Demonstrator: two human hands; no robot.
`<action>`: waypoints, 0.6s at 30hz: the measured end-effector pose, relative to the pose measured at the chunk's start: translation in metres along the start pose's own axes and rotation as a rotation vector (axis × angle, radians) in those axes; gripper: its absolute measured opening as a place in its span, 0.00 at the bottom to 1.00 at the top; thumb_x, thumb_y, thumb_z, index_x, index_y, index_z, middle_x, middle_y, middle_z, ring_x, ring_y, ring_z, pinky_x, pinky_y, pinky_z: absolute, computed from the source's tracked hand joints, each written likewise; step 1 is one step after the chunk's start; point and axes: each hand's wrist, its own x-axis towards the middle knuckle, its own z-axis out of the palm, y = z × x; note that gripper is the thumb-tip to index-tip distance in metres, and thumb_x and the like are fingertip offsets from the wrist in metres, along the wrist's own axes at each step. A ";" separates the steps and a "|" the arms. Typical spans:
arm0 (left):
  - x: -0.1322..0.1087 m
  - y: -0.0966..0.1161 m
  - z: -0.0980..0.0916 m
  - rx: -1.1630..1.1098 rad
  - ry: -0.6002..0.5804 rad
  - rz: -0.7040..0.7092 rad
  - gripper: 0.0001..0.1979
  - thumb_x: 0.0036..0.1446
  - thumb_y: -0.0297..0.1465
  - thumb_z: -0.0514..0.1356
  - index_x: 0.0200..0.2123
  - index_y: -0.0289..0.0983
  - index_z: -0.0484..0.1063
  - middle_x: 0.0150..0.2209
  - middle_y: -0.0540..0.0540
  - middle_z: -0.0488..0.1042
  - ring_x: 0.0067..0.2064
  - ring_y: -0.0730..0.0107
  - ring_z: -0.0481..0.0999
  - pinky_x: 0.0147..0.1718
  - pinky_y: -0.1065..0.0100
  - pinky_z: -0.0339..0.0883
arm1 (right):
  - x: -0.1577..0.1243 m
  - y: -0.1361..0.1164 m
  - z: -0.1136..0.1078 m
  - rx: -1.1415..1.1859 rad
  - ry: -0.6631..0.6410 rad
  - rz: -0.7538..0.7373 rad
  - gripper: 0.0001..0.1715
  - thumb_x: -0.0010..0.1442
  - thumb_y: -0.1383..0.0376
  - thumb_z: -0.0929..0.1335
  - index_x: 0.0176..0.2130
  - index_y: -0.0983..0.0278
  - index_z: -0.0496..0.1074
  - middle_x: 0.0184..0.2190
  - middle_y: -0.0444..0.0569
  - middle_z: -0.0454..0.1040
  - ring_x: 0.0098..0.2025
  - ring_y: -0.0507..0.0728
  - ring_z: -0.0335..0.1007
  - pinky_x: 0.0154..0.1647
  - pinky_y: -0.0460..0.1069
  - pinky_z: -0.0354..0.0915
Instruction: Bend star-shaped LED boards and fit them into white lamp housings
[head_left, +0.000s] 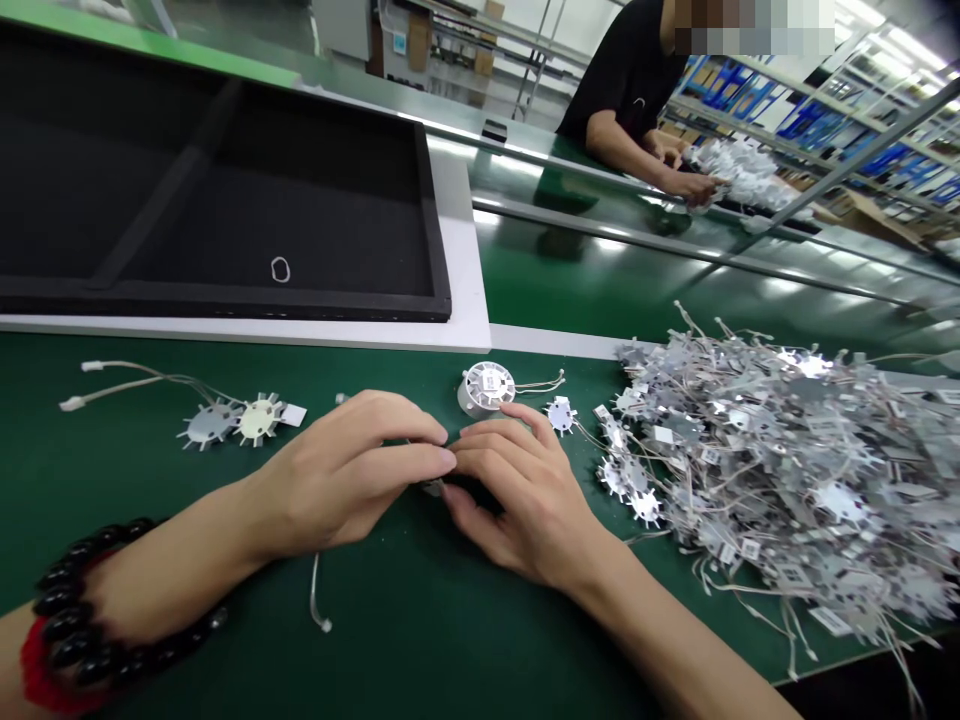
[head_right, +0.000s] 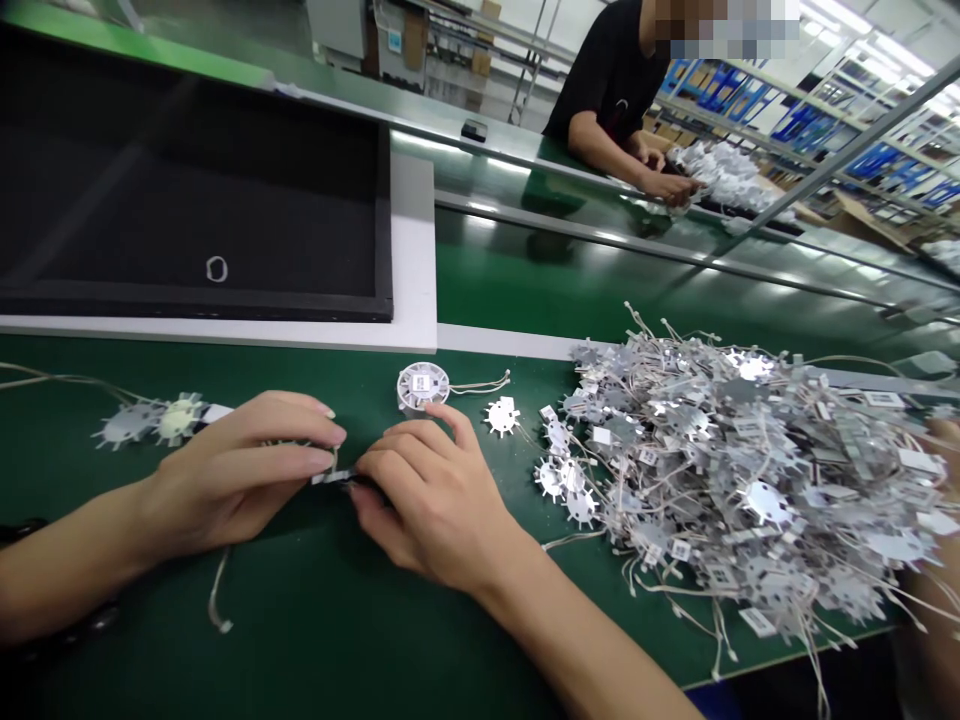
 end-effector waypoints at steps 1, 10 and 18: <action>0.000 0.000 0.001 0.026 -0.023 -0.012 0.15 0.65 0.16 0.54 0.51 0.35 0.69 0.46 0.40 0.75 0.48 0.63 0.76 0.51 0.59 0.74 | 0.000 0.000 -0.001 -0.004 0.005 0.003 0.03 0.68 0.69 0.67 0.42 0.63 0.71 0.36 0.45 0.81 0.43 0.55 0.77 0.62 0.56 0.58; 0.001 0.000 0.006 0.106 -0.221 -0.171 0.13 0.66 0.19 0.51 0.47 0.37 0.70 0.34 0.52 0.78 0.33 0.68 0.76 0.60 0.54 0.61 | -0.002 0.000 0.000 0.053 -0.105 -0.011 0.08 0.68 0.63 0.68 0.46 0.65 0.72 0.39 0.49 0.80 0.45 0.57 0.75 0.61 0.56 0.58; 0.004 -0.002 0.007 0.145 -0.299 -0.125 0.14 0.66 0.18 0.49 0.48 0.36 0.68 0.36 0.50 0.79 0.34 0.65 0.74 0.43 0.61 0.66 | -0.001 -0.001 0.006 -0.021 -0.125 -0.104 0.07 0.71 0.68 0.67 0.42 0.64 0.75 0.37 0.47 0.78 0.42 0.56 0.71 0.50 0.53 0.65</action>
